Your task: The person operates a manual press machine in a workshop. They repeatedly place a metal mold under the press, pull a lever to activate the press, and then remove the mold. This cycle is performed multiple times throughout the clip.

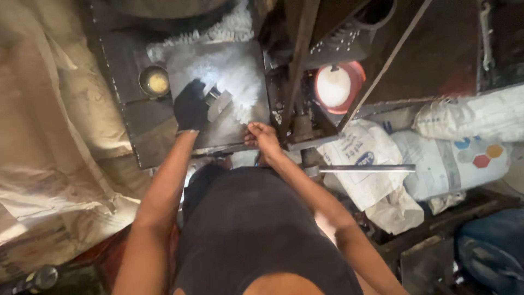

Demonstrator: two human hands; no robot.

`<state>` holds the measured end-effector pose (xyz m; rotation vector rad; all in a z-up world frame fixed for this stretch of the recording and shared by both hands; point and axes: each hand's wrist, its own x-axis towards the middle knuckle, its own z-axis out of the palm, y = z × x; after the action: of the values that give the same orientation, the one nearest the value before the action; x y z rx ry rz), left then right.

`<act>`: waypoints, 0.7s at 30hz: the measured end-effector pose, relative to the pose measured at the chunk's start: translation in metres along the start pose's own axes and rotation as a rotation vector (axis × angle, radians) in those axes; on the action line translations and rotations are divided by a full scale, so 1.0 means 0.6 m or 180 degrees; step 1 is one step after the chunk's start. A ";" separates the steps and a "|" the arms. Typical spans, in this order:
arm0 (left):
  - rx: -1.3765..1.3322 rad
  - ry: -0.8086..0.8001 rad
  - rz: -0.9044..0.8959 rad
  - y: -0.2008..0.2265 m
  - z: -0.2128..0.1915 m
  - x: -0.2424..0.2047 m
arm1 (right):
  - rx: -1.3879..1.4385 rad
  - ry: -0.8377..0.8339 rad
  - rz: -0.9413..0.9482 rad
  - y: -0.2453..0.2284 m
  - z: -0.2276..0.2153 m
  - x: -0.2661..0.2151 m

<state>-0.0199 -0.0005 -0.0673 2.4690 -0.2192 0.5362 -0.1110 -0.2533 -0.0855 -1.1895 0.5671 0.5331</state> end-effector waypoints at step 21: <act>-0.0071 -0.0030 -0.1131 0.102 -0.086 -0.025 | -0.6466 -0.1335 -0.3832 -0.268 0.208 0.065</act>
<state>-0.0668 -0.0193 -0.0037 2.4134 0.2068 0.3665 0.0393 -0.1766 0.0345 -2.7568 -1.4986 0.0902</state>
